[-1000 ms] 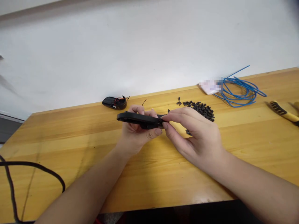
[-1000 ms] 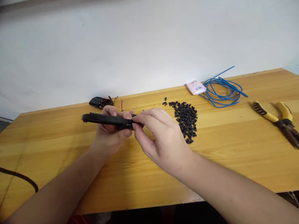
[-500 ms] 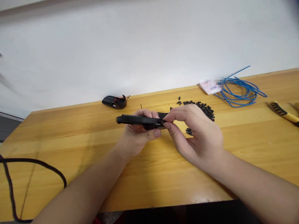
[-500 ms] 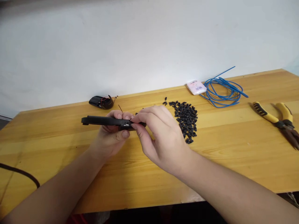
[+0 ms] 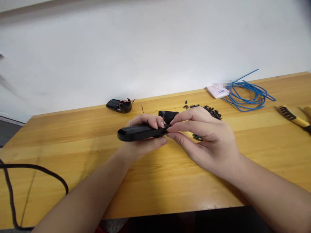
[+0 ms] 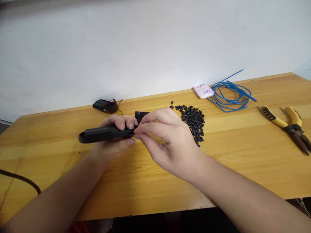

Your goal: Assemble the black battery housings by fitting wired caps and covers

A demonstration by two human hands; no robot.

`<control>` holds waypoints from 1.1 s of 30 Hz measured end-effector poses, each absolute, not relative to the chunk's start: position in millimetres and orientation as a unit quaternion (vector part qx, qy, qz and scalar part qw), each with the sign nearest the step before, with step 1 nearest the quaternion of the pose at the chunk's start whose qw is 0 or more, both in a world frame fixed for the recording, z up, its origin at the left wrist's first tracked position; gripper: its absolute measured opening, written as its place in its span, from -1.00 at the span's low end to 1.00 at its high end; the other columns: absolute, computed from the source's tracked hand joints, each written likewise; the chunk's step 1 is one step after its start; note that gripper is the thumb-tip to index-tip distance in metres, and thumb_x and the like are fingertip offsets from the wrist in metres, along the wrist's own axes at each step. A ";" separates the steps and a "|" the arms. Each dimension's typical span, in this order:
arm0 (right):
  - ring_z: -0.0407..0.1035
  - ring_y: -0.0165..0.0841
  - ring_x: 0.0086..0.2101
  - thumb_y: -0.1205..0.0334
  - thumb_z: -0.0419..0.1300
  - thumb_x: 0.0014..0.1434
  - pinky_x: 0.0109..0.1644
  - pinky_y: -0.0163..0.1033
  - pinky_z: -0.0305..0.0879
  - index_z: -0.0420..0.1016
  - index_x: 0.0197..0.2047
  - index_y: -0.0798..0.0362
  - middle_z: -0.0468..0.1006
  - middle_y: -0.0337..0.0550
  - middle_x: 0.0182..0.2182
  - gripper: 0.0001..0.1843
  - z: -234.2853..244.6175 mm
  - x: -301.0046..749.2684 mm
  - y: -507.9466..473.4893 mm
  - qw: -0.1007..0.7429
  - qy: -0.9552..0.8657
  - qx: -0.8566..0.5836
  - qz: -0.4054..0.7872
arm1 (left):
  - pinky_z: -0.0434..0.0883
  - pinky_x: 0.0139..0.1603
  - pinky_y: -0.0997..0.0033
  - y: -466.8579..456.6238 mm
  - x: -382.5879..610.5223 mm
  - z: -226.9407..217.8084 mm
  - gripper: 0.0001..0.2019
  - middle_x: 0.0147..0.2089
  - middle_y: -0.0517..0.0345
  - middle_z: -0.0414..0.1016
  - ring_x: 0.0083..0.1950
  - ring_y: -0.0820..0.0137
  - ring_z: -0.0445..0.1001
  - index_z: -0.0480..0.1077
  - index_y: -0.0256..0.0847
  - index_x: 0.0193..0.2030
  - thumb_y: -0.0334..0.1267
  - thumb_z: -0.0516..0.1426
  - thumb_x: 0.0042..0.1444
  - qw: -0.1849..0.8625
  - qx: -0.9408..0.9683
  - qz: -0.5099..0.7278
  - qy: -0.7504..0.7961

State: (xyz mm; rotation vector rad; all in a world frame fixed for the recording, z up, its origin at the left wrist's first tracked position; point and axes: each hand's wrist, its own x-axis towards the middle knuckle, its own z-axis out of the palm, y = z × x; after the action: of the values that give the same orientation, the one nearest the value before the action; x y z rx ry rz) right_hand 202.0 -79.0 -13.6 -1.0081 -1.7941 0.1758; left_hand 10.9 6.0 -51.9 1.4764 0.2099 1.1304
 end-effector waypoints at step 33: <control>0.26 -0.25 -0.15 0.47 0.12 0.37 -0.06 -0.07 0.07 0.56 -0.13 0.04 0.56 -0.16 -0.20 -0.79 -7.7 203.7 -85.4 0.385 -0.801 -0.459 0.009 | 0.54 -0.06 0.41 7.2 8.7 -39.8 -0.67 -0.33 0.20 0.51 -0.21 0.43 0.53 0.40 -0.18 -0.31 -0.49 0.45 -0.08 0.487 0.730 0.474 0.068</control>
State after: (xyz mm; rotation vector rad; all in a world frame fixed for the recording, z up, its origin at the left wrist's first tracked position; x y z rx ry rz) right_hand 203.7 -85.4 -7.7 -1.1701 -2.0401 0.0219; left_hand 8.7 7.2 -39.8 1.7766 0.1664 1.1540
